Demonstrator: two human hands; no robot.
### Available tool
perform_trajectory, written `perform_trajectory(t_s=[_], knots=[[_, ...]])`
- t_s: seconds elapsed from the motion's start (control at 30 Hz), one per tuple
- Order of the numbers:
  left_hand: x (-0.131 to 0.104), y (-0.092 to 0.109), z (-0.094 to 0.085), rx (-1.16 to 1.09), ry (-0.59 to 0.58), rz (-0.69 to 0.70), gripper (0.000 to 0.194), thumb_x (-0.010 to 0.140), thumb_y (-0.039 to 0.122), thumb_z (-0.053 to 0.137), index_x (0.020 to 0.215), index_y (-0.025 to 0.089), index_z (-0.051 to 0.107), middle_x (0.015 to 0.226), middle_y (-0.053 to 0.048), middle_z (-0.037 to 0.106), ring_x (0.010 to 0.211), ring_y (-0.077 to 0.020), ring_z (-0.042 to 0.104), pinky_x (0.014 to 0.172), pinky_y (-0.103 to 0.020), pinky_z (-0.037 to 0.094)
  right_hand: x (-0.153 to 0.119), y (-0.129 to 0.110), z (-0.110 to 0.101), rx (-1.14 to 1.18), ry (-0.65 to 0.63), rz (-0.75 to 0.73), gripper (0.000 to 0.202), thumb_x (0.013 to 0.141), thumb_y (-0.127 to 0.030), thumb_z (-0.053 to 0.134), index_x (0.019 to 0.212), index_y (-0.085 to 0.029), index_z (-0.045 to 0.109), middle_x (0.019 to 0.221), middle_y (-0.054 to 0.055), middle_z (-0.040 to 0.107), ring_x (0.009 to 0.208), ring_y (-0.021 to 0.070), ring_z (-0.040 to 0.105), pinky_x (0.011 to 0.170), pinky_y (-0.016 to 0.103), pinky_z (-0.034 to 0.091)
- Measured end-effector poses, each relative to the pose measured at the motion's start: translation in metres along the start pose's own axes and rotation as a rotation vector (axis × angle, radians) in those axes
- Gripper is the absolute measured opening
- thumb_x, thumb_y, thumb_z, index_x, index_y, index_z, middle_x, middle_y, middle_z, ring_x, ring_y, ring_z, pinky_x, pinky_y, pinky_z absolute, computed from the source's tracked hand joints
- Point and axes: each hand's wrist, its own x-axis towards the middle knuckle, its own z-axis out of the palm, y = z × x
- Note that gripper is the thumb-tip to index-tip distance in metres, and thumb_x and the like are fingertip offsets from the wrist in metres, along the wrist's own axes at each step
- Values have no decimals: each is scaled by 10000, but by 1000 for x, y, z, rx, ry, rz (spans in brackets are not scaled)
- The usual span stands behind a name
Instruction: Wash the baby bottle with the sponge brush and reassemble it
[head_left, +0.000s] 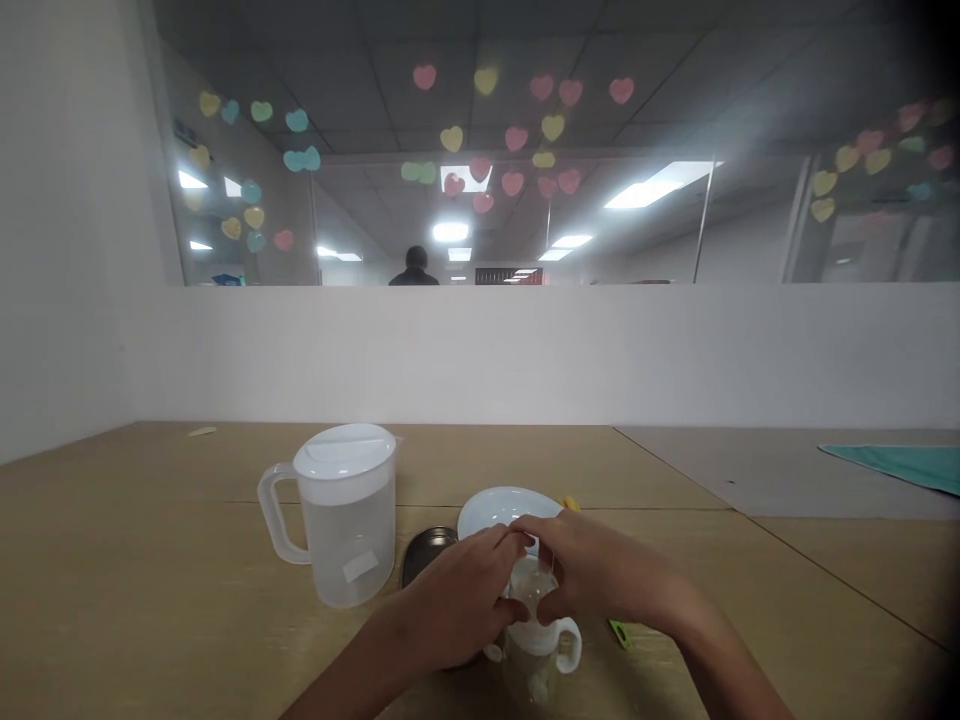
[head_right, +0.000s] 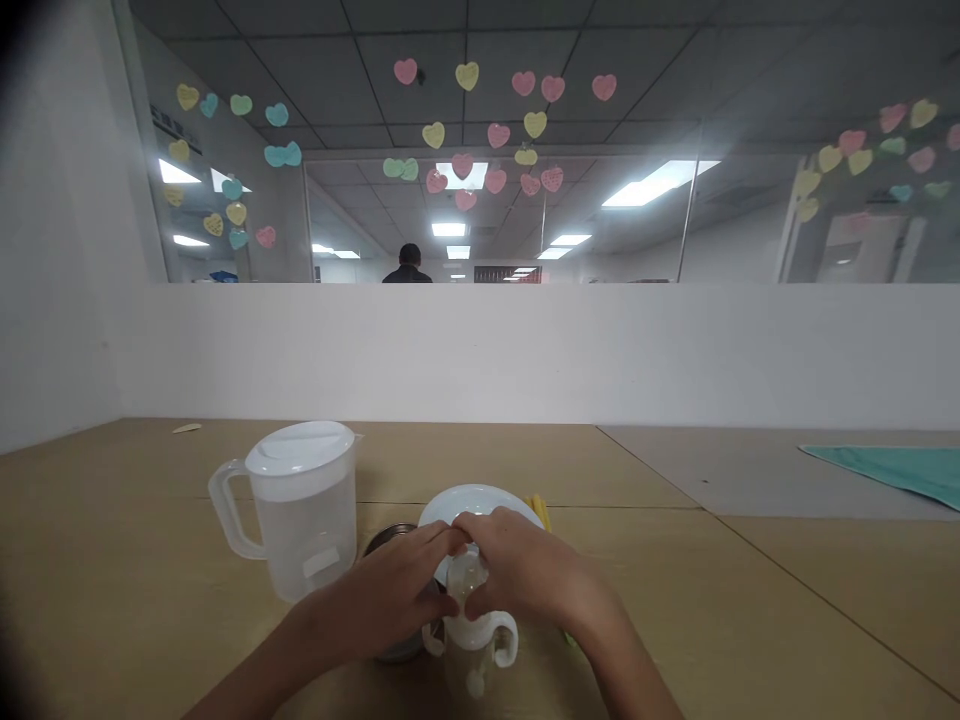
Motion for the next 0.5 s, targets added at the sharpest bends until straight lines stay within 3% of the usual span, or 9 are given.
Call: perform_trajectory(t_s=[0.2, 0.5], knots=[[5, -10, 4, -50, -6, -27, 376, 743, 254, 629, 1105, 210, 539, 1067, -32, 573, 976, -204, 535, 843, -308, 401, 9, 5, 0, -15, -34, 35, 379, 526, -344, 729, 859, -233, 586, 795, -16, 534, 711, 147, 509, 530, 234, 297], [13, -20, 4, -158, 23, -15, 360, 659, 287, 708, 997, 215, 608, 993, -6, 620, 905, -176, 562, 803, -268, 402, 15, 10, -2, 5, -70, -12, 384, 522, -365, 735, 853, -231, 595, 767, -27, 551, 663, 127, 507, 528, 228, 292]])
